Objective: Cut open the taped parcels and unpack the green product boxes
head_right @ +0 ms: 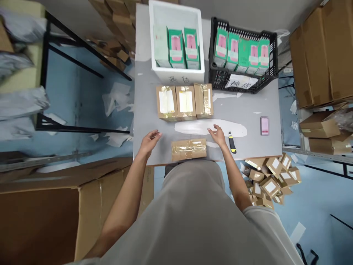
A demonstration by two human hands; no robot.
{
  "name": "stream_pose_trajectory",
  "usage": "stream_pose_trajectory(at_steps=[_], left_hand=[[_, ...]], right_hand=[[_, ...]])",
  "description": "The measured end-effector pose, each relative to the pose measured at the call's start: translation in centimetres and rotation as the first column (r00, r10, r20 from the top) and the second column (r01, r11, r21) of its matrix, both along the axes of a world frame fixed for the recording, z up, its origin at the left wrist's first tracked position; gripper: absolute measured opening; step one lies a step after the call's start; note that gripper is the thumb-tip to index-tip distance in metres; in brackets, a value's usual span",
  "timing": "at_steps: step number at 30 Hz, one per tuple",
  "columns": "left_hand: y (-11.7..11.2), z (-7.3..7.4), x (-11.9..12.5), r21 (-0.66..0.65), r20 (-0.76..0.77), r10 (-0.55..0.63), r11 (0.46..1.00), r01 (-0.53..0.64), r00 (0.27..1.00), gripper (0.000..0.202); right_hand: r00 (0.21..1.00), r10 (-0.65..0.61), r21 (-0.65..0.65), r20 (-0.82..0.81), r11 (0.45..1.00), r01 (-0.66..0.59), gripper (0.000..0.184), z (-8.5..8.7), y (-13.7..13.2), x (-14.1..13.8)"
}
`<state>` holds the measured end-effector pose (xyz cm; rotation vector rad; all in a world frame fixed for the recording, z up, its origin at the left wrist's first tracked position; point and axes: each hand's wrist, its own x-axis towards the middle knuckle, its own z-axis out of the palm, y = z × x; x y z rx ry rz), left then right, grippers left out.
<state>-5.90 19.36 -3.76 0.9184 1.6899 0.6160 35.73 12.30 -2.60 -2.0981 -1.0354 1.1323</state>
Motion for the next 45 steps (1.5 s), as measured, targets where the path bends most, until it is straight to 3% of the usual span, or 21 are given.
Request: stream_pose_trajectory(at_steps=[4, 6, 8, 11, 15, 19, 23, 28, 33, 36, 39, 42, 45], left_hand=[[7.6, 0.7, 1.4, 0.019, 0.024, -0.002, 1.0, 0.002, 1.0, 0.068], [10.3, 0.8, 2.7, 0.026, 0.039, -0.022, 0.999, 0.022, 0.999, 0.062], [11.9, 0.7, 3.7, 0.035, 0.038, -0.03, 0.999, 0.028, 0.999, 0.055], [12.5, 0.2, 4.2, 0.042, 0.029, -0.012, 0.999, 0.011, 1.0, 0.05], [12.1, -0.8, 3.5, 0.046, 0.045, 0.01, 0.999, -0.012, 0.999, 0.057], [12.3, -1.8, 1.9, 0.028, 0.044, 0.033, 0.999, -0.034, 0.998, 0.062], [12.9, -2.4, -0.9, -0.004, 0.003, 0.078, 0.997, -0.078, 0.997, 0.06], [14.6, -1.5, -4.2, -0.017, -0.081, 0.161, 0.986, -0.163, 0.984, 0.064], [16.0, -0.2, -4.5, -0.003, -0.118, 0.222, 0.975, -0.224, 0.968, 0.082], [14.5, -0.4, -3.4, 0.0, -0.112, 0.238, 0.971, -0.24, 0.965, 0.081], [9.9, -1.6, -1.8, -0.03, -0.069, 0.224, 0.974, -0.226, 0.972, 0.078], [3.3, -3.1, -0.1, -0.102, 0.015, 0.168, 0.981, -0.166, 0.986, 0.071], [-3.0, -4.2, 1.6, -0.178, 0.089, 0.124, 0.978, -0.107, 0.988, 0.063]], right_hand=[[0.995, -0.098, -0.034, -0.033, 0.995, 0.097, 0.096, 0.4, 7.3, 1.2], [0.987, -0.135, -0.071, -0.086, 0.989, 0.129, 0.094, 0.6, 9.9, 0.7], [0.979, -0.144, -0.101, -0.143, 0.986, 0.13, 0.08, 0.7, 11.5, -0.1], [0.976, -0.117, -0.096, -0.185, 0.99, 0.1, 0.063, 0.6, 12.1, -1.2], [0.976, -0.084, -0.071, -0.202, 0.995, 0.071, 0.063, 0.3, 11.6, -1.2], [0.973, 0.014, -0.046, -0.229, 0.999, -0.025, 0.066, -0.4, 11.5, -1.4], [0.975, 0.095, -0.047, -0.2, 0.993, -0.106, 0.062, -1.3, 12.1, -3.8], [0.974, 0.178, -0.059, -0.137, 0.98, -0.188, 0.059, -1.7, 14.9, -8.3], [0.971, 0.236, -0.057, -0.042, 0.969, -0.238, 0.05, -1.0, 17.0, -9.7], [0.964, 0.263, -0.062, 0.03, 0.963, -0.261, 0.06, -0.8, 15.1, -7.5], [0.94, 0.256, -0.062, 0.224, 0.967, -0.249, 0.07, -1.1, 10.4, -3.0], [0.901, 0.14, -0.177, 0.41, 0.982, -0.072, 0.069, -1.5, 4.1, 2.2], [0.86, 0.035, -0.309, 0.51, 0.94, 0.145, 0.066, -1.8, -1.6, 5.9]])
